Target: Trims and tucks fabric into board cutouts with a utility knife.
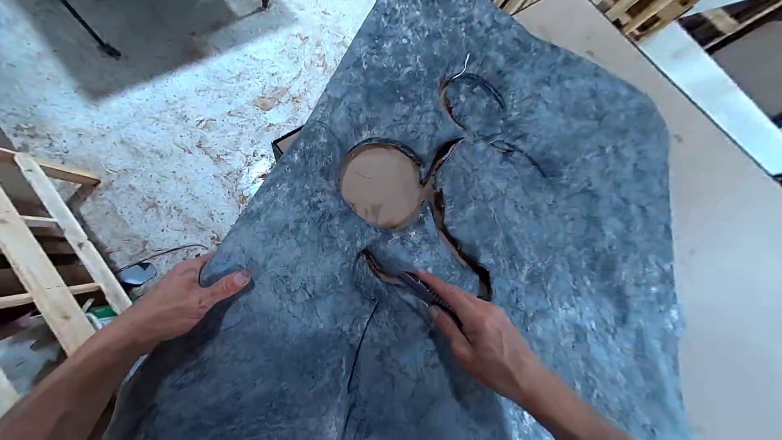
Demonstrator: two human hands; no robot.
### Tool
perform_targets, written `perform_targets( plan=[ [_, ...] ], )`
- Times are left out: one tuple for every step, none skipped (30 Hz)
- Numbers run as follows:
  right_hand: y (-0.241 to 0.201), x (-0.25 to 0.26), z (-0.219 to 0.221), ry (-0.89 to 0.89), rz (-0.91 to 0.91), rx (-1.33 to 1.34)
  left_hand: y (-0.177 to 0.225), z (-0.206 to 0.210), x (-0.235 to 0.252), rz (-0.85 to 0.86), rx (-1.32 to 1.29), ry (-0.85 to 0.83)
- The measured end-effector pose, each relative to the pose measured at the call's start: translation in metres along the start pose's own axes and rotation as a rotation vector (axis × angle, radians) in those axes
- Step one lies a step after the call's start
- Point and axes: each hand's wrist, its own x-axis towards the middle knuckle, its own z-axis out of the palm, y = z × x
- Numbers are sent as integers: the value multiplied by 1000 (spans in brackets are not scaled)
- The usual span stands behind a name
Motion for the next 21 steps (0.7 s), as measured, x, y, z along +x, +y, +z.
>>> perform_targets(
  plan=[
    [-8,-1,1,-23,71,51,0,-1,1,-4,-10,-3],
    [-17,-3,2,-53,134,106,0,0,2,-7,-4,4],
    [-26,-6,4,-74,176,149,1,1,2,-15,-3,10],
    [-32,-9,9,-75,187,172,2,1,0,-30,-18,10],
    [-35,-12,15,-52,173,175,2,2,0,-45,-30,4],
    [-35,-14,22,-24,144,155,2,2,-1,-58,-36,-7],
    [-34,-14,26,0,112,123,2,2,-2,-59,-38,-13],
    [-31,-14,29,19,85,92,3,1,-3,-54,-38,-14],
    [-29,-12,30,41,64,70,6,0,-6,-46,-28,-15],
    [-28,-10,29,55,47,50,9,-2,-10,-36,-20,-18],
    [-27,-8,27,62,29,30,12,-5,-16,-28,-13,-18],
    [-28,-7,25,69,6,11,12,-8,-20,-21,4,-14],
    [-30,-5,24,78,-25,-6,12,-13,-24,-20,23,-15],
    [-32,-4,24,84,-62,-25,9,-18,-26,-28,35,-17],
    [-33,-4,26,83,-96,-47,4,-22,-28,-42,35,-20],
    [-35,-3,28,77,-125,-69,-3,-25,-29,-52,19,-17],
    [-38,-2,31,67,-149,-86,-9,-28,-30,-64,-8,-16],
    [-39,0,34,57,-170,-97,-15,-29,-31,-73,-30,-14],
    [-40,1,36,47,-189,-108,-19,-29,-30,-76,-38,-16],
    [-41,2,40,39,-205,-117,-22,-28,-31,-78,-31,-23],
    [-42,3,43,30,-218,-131,-24,-28,-31,-77,-14,-27]
  ],
)
